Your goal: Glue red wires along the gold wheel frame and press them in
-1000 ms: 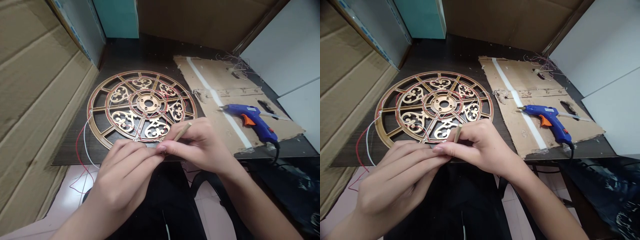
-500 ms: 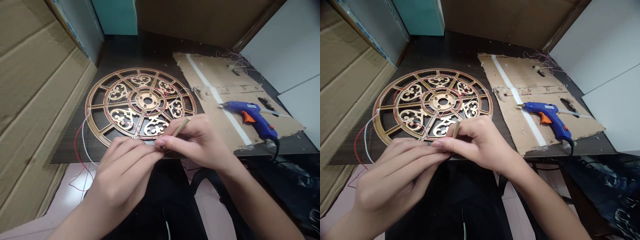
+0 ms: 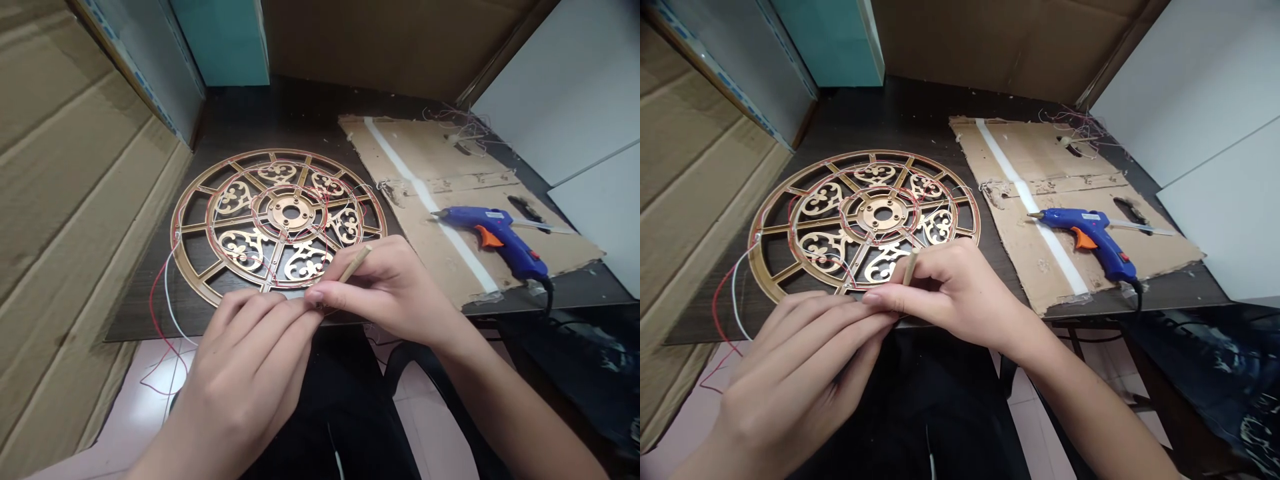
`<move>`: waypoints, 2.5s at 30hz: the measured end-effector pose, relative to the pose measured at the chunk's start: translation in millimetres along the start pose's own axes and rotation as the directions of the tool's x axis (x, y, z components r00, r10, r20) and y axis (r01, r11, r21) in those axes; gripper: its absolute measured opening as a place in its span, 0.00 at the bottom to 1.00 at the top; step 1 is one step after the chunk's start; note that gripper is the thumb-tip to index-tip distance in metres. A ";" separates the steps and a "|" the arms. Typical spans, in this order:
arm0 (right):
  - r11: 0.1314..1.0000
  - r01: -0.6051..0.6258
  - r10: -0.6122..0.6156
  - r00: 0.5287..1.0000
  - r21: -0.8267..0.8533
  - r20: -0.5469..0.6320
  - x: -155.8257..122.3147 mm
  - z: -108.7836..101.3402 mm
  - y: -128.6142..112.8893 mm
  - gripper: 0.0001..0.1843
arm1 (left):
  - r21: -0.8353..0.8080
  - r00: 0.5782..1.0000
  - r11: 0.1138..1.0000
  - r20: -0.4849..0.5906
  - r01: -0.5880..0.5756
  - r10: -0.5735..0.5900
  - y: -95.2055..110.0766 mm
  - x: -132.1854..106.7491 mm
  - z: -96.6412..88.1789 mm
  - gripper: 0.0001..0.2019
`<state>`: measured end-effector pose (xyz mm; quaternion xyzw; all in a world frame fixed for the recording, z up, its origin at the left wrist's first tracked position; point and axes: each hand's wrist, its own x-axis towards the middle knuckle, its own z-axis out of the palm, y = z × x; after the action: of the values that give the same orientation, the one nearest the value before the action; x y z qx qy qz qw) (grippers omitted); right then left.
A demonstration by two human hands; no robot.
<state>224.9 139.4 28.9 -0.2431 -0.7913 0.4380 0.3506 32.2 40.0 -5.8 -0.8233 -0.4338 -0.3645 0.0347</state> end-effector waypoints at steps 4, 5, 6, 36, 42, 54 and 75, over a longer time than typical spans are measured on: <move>1.000 -0.028 0.028 1.000 -0.015 -0.010 -0.4 0.2 -0.2 0.16 | 0.058 1.000 0.998 -0.014 -0.011 0.012 2.0 -1.7 1.6 0.16; 0.999 -0.038 0.038 0.999 -0.019 -0.010 -0.4 0.2 -0.1 0.17 | 0.064 1.000 0.998 -0.010 -0.011 0.012 2.0 -2.2 2.0 0.17; 0.999 -0.045 0.044 0.999 -0.022 -0.012 -0.4 0.1 0.0 0.16 | 0.065 1.000 0.998 -0.008 -0.012 0.012 1.8 -2.7 2.4 0.18; 0.971 -0.210 0.210 0.978 0.115 0.009 -0.5 -1.5 2.4 0.14 | -0.007 0.994 0.999 -0.107 0.033 -0.034 4.1 -1.7 6.0 0.16; 0.962 -0.252 0.253 0.968 0.105 0.009 -0.9 -1.5 2.0 0.16 | 0.008 0.993 1.000 -0.116 0.016 -0.015 4.2 -1.2 8.0 0.13; 0.957 -0.254 0.257 0.967 0.137 -0.001 -1.8 -1.0 3.8 0.18 | 0.019 0.993 0.999 -0.115 0.033 -0.031 4.2 -1.3 6.5 0.13; 0.937 -0.242 0.251 0.968 0.253 -0.002 -1.2 1.0 2.6 0.16 | 0.020 0.992 0.999 -0.124 0.037 -0.035 5.5 -1.3 8.4 0.14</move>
<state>225.2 139.4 25.8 -0.3014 -0.6868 0.5707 0.3342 40.7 38.8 -11.3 -0.7907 -0.4496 -0.4105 0.0642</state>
